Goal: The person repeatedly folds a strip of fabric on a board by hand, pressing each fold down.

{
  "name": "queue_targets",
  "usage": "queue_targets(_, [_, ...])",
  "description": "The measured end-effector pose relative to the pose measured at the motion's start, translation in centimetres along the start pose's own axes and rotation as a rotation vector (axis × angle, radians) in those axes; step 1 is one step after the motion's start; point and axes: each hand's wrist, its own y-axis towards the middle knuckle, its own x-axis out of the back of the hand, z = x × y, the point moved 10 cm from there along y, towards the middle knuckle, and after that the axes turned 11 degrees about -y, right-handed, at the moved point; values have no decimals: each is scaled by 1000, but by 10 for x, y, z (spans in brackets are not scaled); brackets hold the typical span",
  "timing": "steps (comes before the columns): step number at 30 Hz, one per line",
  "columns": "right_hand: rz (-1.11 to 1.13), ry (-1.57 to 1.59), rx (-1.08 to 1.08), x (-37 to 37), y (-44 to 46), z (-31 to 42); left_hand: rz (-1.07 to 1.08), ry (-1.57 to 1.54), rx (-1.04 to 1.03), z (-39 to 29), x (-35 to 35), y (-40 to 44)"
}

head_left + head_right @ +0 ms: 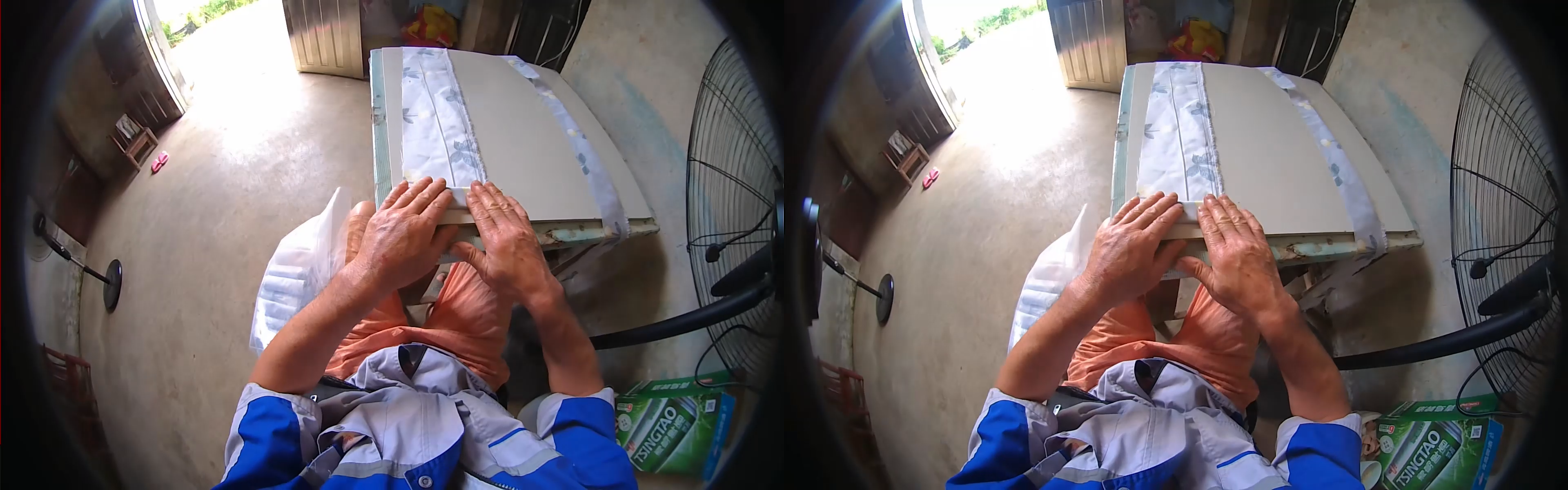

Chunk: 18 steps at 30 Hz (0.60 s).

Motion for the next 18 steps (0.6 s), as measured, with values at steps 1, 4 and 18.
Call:
queue_targets(1, [-6, -8, 5, 1, 1, 0, -7, 36, -8, 0, 2, 1])
queue_targets(4, [-20, 2, -6, 3, 0, 0, -9, 9, -12, -5, 9, 2])
queue_targets(18, [-56, 181, 38, 27, -20, -3, -96, -77, -86, -16, 23, -5])
